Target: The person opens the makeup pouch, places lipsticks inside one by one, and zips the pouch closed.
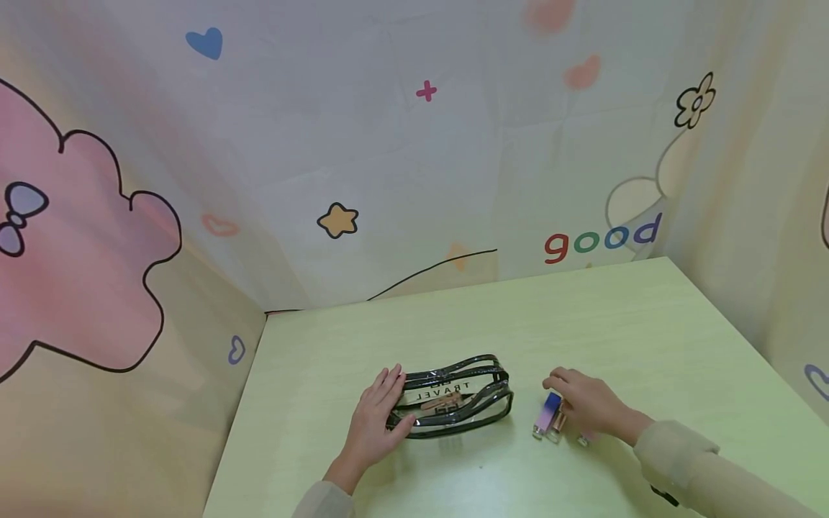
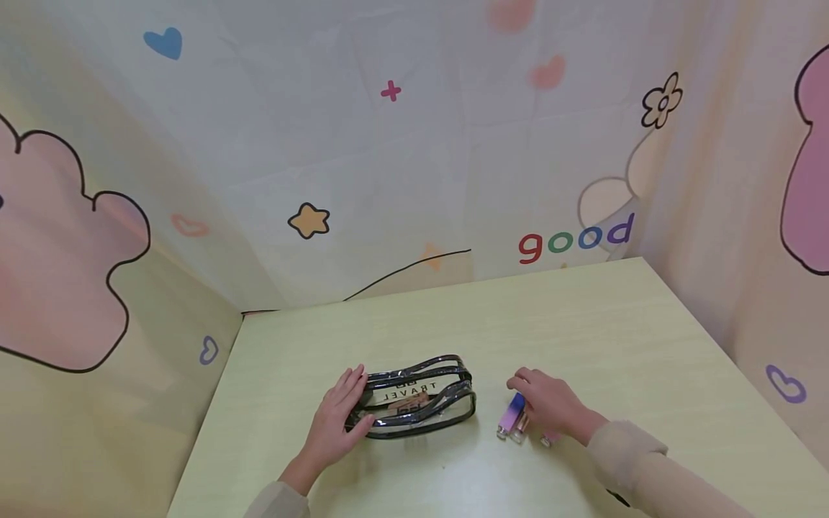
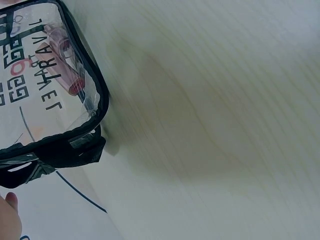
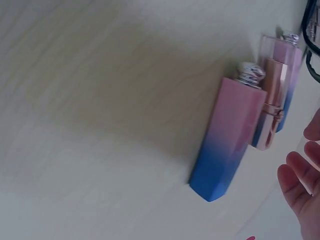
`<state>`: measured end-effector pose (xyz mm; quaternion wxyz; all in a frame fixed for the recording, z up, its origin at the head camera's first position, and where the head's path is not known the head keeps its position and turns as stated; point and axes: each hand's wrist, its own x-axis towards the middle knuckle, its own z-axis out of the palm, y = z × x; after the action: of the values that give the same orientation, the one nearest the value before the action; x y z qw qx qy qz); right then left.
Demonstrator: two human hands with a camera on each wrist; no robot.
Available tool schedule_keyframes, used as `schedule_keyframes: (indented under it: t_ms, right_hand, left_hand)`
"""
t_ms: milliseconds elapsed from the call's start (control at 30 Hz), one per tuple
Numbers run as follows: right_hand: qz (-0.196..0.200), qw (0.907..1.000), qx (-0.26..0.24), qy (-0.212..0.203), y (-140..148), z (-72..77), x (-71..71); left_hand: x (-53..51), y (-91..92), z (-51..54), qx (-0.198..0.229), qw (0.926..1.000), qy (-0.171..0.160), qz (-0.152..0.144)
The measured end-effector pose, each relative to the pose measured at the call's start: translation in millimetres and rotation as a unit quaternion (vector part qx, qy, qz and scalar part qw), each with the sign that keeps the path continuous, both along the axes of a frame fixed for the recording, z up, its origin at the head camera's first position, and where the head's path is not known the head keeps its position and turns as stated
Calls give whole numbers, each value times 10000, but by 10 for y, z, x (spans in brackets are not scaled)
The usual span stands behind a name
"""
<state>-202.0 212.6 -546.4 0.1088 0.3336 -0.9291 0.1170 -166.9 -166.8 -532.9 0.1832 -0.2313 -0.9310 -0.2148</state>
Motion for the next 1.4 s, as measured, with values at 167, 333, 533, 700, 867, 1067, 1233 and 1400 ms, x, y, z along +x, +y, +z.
schedule_keyframes:
  t_ms: [167, 333, 533, 700, 867, 1067, 1233, 1400]
  right_hand:
    - [75, 9999, 129, 3, 60, -82, 49]
    - [223, 9993, -13, 310, 94, -158, 73]
    - [490, 9958, -92, 770, 114, -213, 73]
    - [533, 9935, 23, 1006, 122, -234, 71]
    - [572, 9917, -54, 1149, 125, -247, 70]
    - [551, 9923, -57, 1110, 129, -256, 73]
    - [579, 9923, -48, 1089, 124, -252, 79]
    - [555, 9935, -29, 992, 109, -236, 81]
  left_hand:
    - [0, 3, 0, 1, 10000, -71, 30]
    - [5, -2, -6, -60, 10000, 40, 26]
    - [4, -5, -8, -208, 9996, 165, 25]
    - [5, 1, 2, -122, 9998, 124, -15]
    - [15, 0, 5, -133, 9999, -51, 55]
    - [12, 2, 12, -88, 9997, -195, 92]
    - [16, 2, 15, -126, 9998, -120, 77]
    - [12, -1, 9, -169, 9998, 5, 55]
